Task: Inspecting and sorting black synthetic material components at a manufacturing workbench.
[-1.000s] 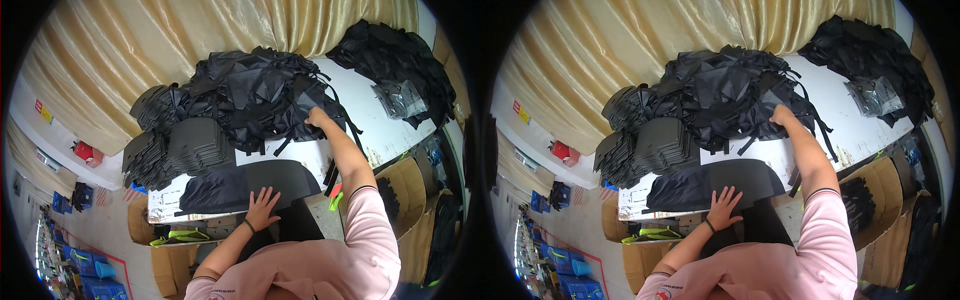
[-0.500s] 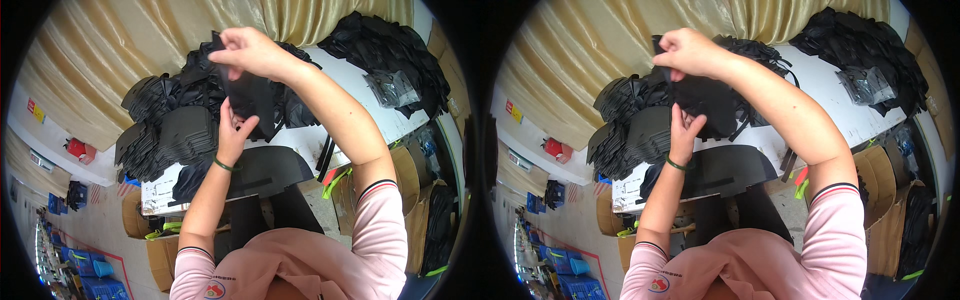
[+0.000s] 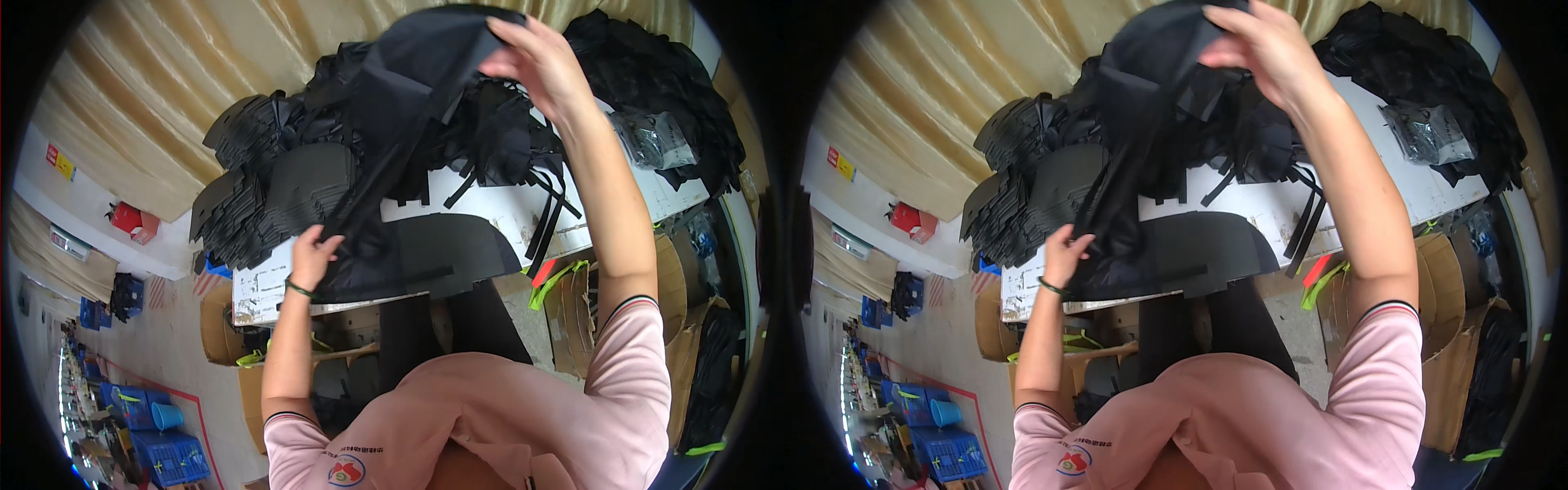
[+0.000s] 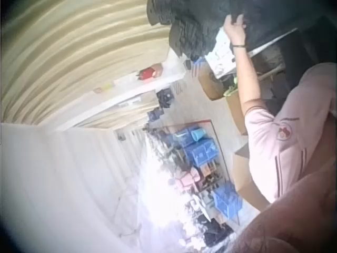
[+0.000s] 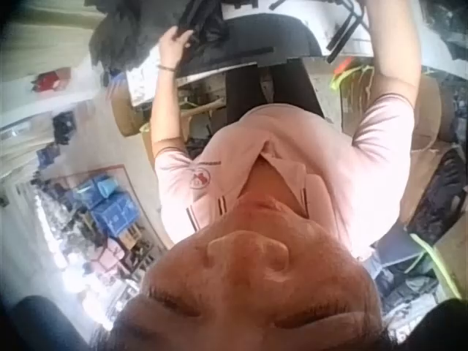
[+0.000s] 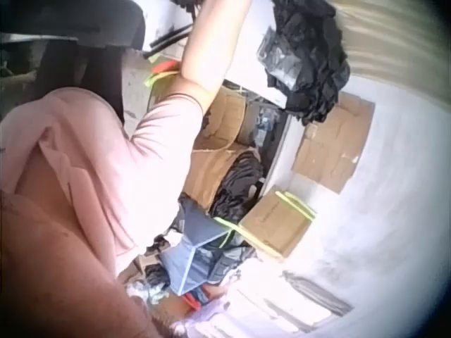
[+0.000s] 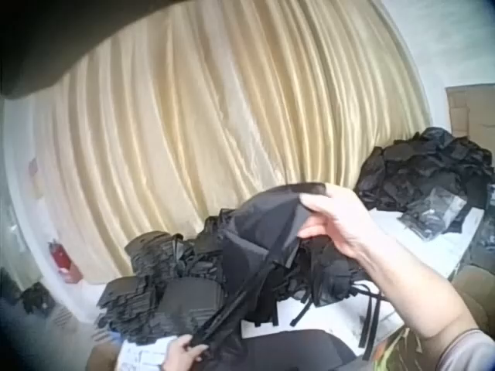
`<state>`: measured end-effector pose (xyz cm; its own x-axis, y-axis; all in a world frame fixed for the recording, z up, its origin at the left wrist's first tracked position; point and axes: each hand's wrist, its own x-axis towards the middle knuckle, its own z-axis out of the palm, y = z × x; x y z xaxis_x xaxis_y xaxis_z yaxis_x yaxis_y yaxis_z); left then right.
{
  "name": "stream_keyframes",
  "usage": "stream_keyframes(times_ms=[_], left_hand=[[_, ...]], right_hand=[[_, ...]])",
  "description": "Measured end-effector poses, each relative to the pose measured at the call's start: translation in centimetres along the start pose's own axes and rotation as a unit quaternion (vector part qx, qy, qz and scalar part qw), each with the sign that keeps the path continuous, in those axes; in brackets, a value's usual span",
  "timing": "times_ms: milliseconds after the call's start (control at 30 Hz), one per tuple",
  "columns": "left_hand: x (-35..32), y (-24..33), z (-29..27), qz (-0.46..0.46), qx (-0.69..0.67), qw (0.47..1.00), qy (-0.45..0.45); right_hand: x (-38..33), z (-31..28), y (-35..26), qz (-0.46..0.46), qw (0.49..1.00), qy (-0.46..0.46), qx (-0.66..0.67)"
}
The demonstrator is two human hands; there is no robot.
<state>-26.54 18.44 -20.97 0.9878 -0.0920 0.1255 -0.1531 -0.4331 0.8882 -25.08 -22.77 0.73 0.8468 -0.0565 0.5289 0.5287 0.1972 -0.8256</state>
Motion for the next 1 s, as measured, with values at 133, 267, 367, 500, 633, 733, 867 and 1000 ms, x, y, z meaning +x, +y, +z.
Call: stream_keyframes(times_ms=[133, 267, 367, 500, 633, 733, 867, 1000], left_hand=[[-2.0, -3.7, -6.8, 0.041, 0.156, 0.976, 0.146], [-4.4, -4.2, -8.9, 0.045, 0.257, 0.945, 0.195], [-5.9, -7.1, -7.9, 0.106, 0.346, 0.913, 0.19], [-7.4, -10.9, -5.8, 0.026, 0.358, 0.925, 0.125], [-8.1, -11.8, -5.1, 0.041, 0.361, 0.926, 0.107], [-8.4, -12.0, -5.5, 0.033, 0.347, 0.932, 0.097], [-8.4, -11.9, -6.3, 0.038, 0.335, 0.937, 0.092], [-8.8, -12.2, -7.9, 0.018, 0.327, 0.937, 0.119]], right_hand=[[-6.8, -4.8, 5.5, 0.169, 0.981, 0.088, 0.032], [-15.7, -5.9, 12.0, 0.349, 0.924, 0.148, 0.058], [-21.4, -6.5, 16.6, 0.434, 0.886, 0.159, 0.019], [-25.4, -6.6, 18.6, 0.481, 0.865, 0.092, -0.112], [-26.3, -6.3, 17.1, 0.366, 0.809, 0.024, -0.46], [-25.1, -3.5, 15.4, 0.142, 0.776, -0.055, -0.612], [-24.3, 1.9, 15.5, -0.008, 0.782, -0.333, -0.526], [-26.4, 2.2, 18.4, 0.051, 0.718, -0.459, -0.52]])
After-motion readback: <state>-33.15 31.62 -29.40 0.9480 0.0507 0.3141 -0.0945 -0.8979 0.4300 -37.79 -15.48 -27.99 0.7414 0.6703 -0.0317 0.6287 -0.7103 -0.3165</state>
